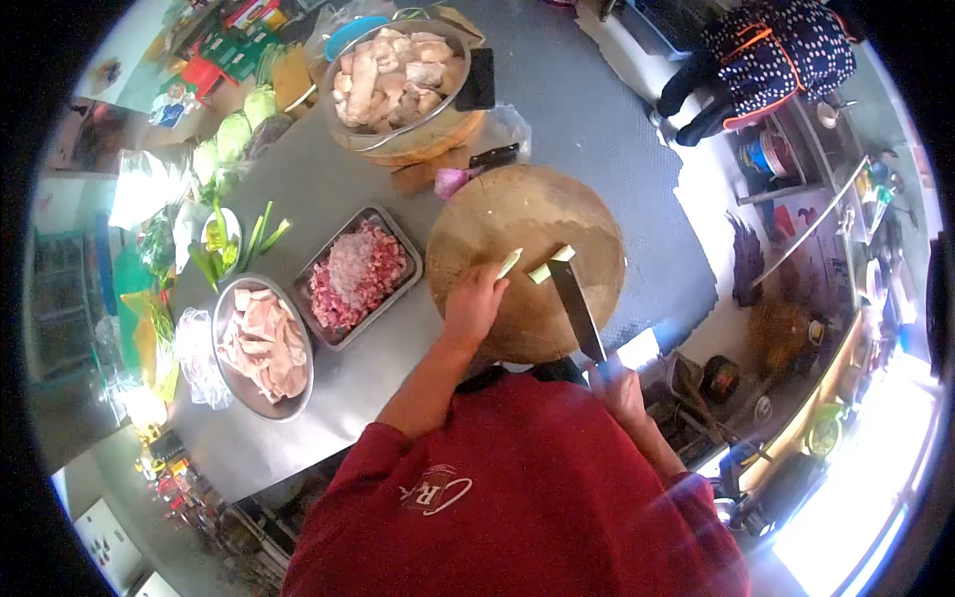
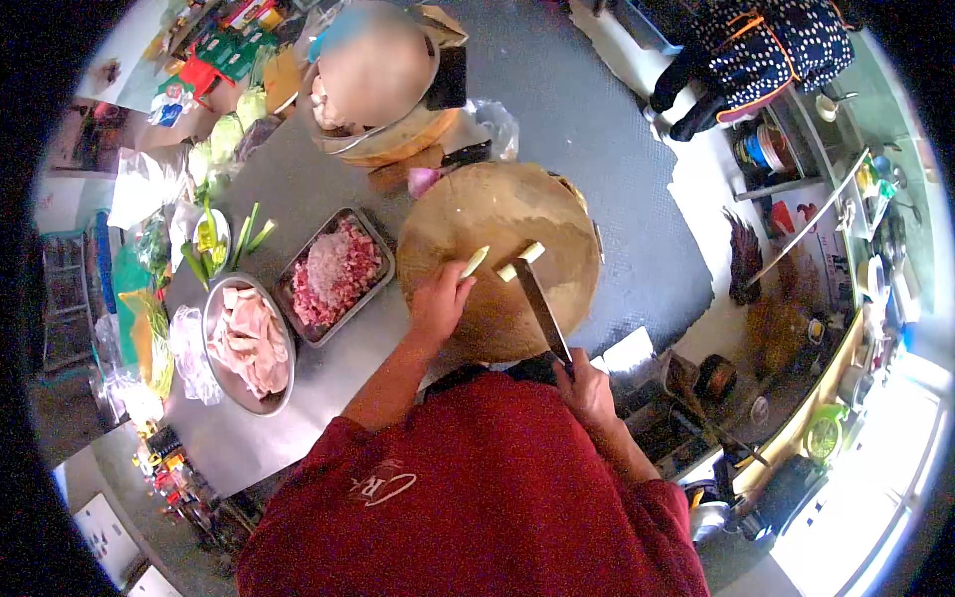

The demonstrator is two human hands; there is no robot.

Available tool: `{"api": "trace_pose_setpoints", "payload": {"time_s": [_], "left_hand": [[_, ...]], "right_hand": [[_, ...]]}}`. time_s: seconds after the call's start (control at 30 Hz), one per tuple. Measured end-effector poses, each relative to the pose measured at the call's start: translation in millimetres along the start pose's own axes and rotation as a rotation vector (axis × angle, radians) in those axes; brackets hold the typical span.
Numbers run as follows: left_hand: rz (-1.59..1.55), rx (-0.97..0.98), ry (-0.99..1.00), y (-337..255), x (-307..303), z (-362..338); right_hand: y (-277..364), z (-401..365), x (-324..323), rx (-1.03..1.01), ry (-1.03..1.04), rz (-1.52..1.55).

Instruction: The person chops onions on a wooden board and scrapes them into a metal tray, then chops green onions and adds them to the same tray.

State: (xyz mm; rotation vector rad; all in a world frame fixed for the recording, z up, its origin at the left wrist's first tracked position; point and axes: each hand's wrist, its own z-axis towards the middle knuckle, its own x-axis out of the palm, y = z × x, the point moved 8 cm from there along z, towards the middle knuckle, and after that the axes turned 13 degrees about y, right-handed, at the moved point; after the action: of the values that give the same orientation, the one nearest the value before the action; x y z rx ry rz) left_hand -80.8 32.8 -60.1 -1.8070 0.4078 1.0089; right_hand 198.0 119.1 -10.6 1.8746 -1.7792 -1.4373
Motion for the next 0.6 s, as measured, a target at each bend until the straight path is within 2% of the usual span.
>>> {"api": "trace_pose_setpoints", "payload": {"time_s": [0.03, 0.07, 0.13, 0.17, 0.2, 0.27, 0.37, 0.6], "left_hand": [[0.120, 0.048, -0.079, -11, 4, -2], [0.119, 0.040, -0.072, -17, 7, -6], [0.117, 0.002, -0.202, -28, -11, -16], [0.099, 0.019, -0.208, -33, -21, -23], [0.105, 0.010, -0.206, -25, -21, -28], [0.106, 0.023, -0.178, -8, -14, -35], [0.200, 0.082, -0.250, -7, -9, -41], [0.127, 0.129, -0.274, -4, -5, -43]], "right_hand": [[-6, 2, 0, 0.027, 0.018, -0.073], [-7, 3, -1, 0.031, 0.028, -0.071], [4, 14, -2, -0.012, 0.033, -0.150], [17, 16, -6, -0.125, 0.009, -0.171], [14, 21, -4, -0.130, 0.018, -0.166], [22, 27, -2, -0.267, -0.005, -0.245], [35, 34, -5, -0.332, -0.006, -0.264], [45, 41, -5, -0.304, 0.029, -0.298]]}}
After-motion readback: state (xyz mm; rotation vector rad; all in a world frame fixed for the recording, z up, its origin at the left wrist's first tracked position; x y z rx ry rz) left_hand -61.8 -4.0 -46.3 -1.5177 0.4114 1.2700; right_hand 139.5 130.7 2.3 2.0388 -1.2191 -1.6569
